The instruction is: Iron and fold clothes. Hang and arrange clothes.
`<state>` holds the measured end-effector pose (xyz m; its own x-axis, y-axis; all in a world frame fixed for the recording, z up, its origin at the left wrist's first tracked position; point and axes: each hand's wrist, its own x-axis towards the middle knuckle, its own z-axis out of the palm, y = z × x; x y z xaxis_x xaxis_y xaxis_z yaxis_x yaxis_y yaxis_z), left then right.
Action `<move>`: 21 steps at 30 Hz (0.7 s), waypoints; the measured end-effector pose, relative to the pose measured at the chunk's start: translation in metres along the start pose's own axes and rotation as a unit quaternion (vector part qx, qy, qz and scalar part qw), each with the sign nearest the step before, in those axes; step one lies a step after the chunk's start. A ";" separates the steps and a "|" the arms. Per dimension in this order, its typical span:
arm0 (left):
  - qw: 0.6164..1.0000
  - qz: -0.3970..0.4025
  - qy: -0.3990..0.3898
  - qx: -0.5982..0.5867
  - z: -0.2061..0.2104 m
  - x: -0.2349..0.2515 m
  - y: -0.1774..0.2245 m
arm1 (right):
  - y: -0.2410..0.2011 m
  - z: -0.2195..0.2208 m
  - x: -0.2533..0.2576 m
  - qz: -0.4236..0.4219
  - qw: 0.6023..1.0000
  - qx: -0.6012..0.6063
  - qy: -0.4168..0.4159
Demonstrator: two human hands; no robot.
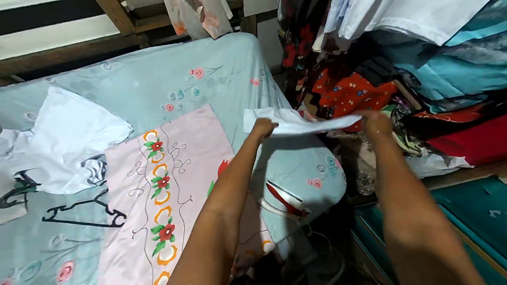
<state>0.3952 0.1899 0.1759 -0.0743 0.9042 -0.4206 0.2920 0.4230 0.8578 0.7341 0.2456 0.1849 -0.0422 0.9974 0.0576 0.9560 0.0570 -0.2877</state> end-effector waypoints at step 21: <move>0.965 -0.088 -0.221 0.108 0.149 -0.122 -0.075 | 0.151 0.099 -0.160 0.065 0.994 -0.006 -0.092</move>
<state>0.5245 0.0384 0.1186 0.2595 0.6851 -0.6806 0.5071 0.5031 0.6998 0.8567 0.0986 0.0374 0.0299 0.9874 -0.1554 0.9600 -0.0717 -0.2707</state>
